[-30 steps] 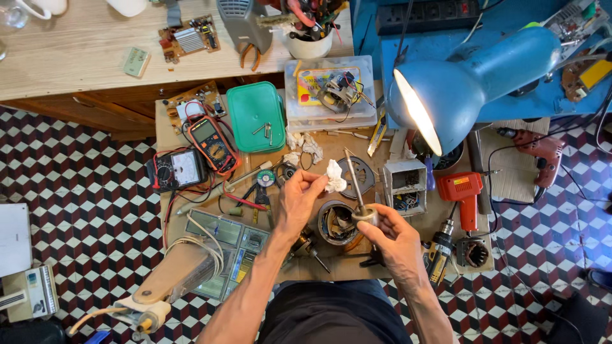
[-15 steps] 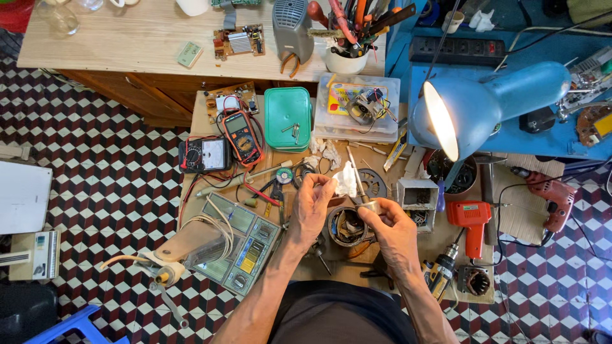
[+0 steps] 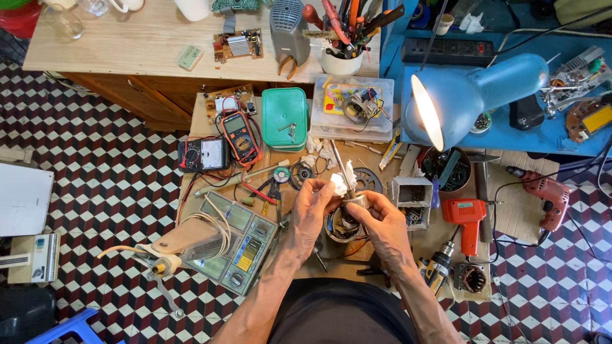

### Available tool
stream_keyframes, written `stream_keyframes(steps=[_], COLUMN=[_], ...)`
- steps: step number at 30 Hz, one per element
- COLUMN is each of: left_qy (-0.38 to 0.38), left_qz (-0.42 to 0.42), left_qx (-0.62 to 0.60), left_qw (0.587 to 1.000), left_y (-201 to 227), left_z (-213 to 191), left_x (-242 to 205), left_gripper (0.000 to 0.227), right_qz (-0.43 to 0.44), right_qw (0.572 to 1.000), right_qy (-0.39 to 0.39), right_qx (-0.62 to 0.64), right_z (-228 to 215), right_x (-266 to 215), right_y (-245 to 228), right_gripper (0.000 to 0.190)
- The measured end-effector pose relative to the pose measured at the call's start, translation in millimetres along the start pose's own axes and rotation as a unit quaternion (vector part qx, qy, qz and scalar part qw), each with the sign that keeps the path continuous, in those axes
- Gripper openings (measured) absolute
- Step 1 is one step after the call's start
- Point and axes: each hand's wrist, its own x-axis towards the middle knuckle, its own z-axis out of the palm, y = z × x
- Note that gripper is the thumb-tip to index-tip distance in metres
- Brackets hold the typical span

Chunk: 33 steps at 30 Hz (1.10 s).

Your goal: The person disassembles an electric motor from a fan, uses a cordless drill to remove screws, and cleans the motor shaft with a cloth. They handle the motor housing, rotor, and shaft while working at a cluttered workbench.

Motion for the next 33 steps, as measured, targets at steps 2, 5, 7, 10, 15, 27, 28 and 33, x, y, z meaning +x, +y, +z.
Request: stream_keyframes(steps=[2,5,7,10,15,27,28,33], left_qy=[-0.011,-0.035,-0.06,-0.11,-0.204,-0.215,-0.203,-0.143], left_qz=[-0.013,-0.057,-0.086,-0.106,-0.115,-0.119,-0.118,-0.096], left_qx=[-0.062,-0.199,-0.232,-0.179,-0.156,-0.118,-0.121,-0.119], left_qw=[0.998,0.978,0.967,0.972,0.96,0.962,0.964,0.978], left_y=[1.0,4.0,3.8,1.7,0.8,7.7,7.3,-1.1], left_z=[-0.8,-7.5,-13.0,-21.4,-36.6,-37.6,-36.2,-26.0], left_x=[-3.1,-0.8,3.5,14.9,31.0,35.8,35.0,29.7], left_gripper=[0.028,0.035,0.036,0.038,0.039,0.036,0.035,0.033], right_qz=[-0.001,-0.007,-0.005,0.007,0.027,0.041,-0.03,-0.399], right_qw=[1.0,1.0,1.0,0.998,0.994,0.995,0.992,0.812], right_qy=[-0.004,-0.005,-0.011,-0.03,-0.075,-0.092,-0.067,0.06], right_qx=[0.011,0.02,0.027,0.046,0.068,-0.009,-0.1,-0.421], right_z=[-0.1,1.2,-0.3,-0.6,-7.7,-14.0,-10.3,5.7], right_x=[-0.4,-2.0,-4.5,-6.6,-4.9,-0.4,-3.3,-12.4], right_y=[0.2,-1.3,-2.8,-4.1,-3.0,-28.7,-33.2,-40.4], right_gripper=[0.047,0.049,0.05,0.05,0.05,0.045,0.047,0.058])
